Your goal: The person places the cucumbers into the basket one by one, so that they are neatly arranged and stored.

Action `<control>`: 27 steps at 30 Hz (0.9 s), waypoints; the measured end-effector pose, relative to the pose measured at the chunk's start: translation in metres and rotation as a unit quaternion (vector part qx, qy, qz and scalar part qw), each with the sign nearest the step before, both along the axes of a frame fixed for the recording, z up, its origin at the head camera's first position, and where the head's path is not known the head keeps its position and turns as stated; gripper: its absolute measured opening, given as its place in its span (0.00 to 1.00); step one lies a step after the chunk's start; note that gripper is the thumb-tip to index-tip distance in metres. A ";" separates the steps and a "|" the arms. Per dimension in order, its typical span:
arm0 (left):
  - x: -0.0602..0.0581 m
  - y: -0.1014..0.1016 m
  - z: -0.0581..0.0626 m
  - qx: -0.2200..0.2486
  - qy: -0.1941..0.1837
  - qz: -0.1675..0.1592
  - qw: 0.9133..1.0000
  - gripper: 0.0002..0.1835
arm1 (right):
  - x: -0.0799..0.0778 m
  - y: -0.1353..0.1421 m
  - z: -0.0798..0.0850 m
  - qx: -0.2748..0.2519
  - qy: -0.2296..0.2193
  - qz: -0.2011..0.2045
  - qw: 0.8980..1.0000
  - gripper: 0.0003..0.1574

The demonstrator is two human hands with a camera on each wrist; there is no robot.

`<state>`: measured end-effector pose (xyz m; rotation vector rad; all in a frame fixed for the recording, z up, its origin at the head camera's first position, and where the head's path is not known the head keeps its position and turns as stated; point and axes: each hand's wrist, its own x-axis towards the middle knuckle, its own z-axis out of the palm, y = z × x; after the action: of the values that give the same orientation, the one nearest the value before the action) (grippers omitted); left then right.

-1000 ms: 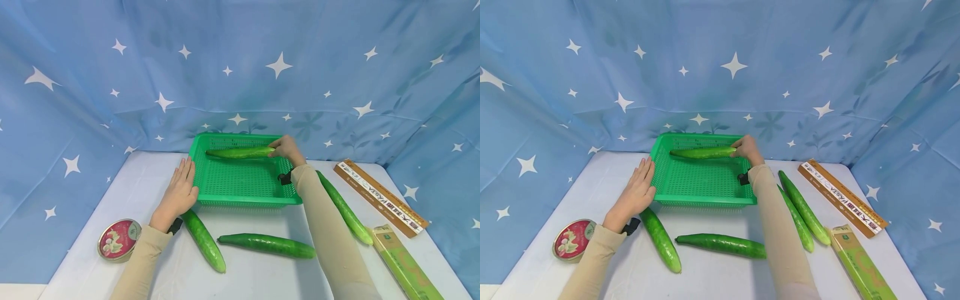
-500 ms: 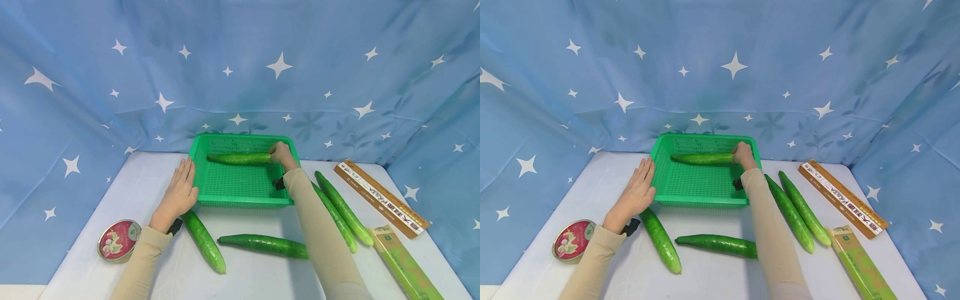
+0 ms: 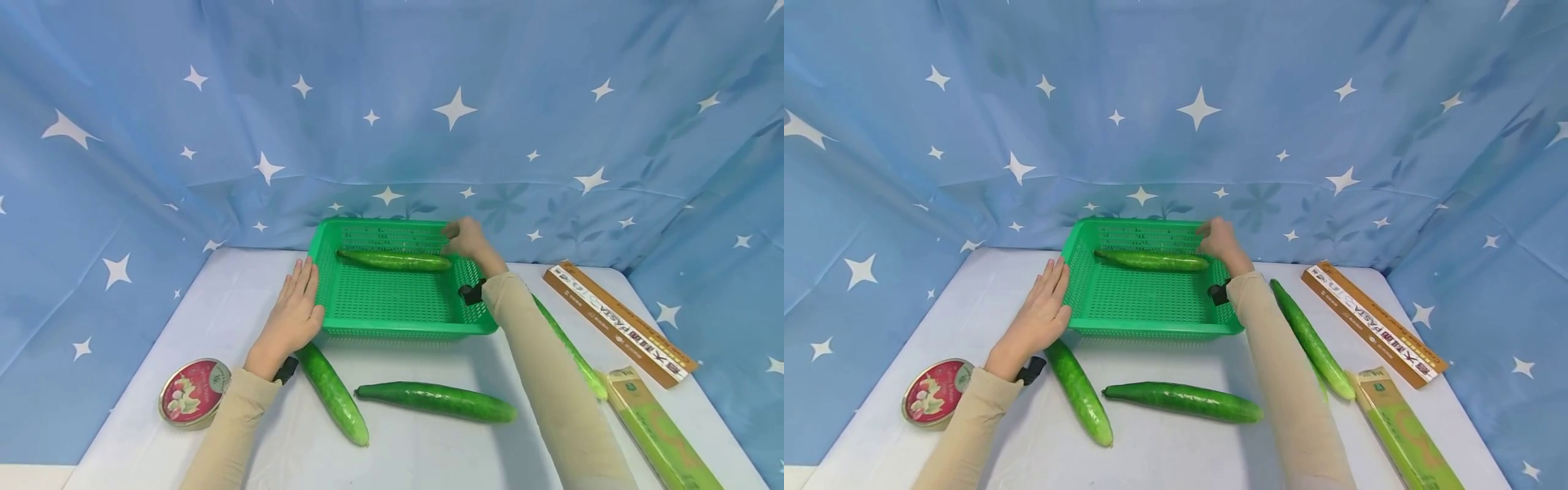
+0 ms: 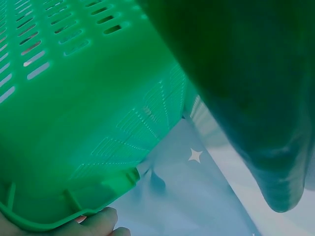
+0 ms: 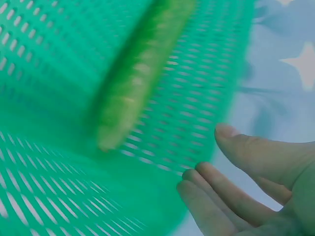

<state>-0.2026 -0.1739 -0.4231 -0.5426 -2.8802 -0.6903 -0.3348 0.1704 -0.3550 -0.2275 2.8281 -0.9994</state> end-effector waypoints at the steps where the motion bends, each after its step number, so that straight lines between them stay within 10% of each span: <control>1: 0.000 0.000 0.000 -0.001 0.000 0.001 1.000 0.35 | 0.004 0.002 0.007 -0.005 0.010 0.007 1.000 0.29; 14: -0.001 -0.001 -0.001 -0.004 -0.007 0.000 1.000 0.35 | 0.088 0.035 0.072 -0.062 0.181 0.056 0.980 0.23; 27: -0.001 -0.001 0.000 0.002 -0.006 0.001 1.000 0.35 | 0.177 0.061 0.061 -0.082 0.299 0.106 0.945 0.23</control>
<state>-0.2033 -0.1750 -0.4228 -0.5370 -2.8899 -0.7016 -0.1577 0.2316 -0.2942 -0.9870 3.1218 -1.2921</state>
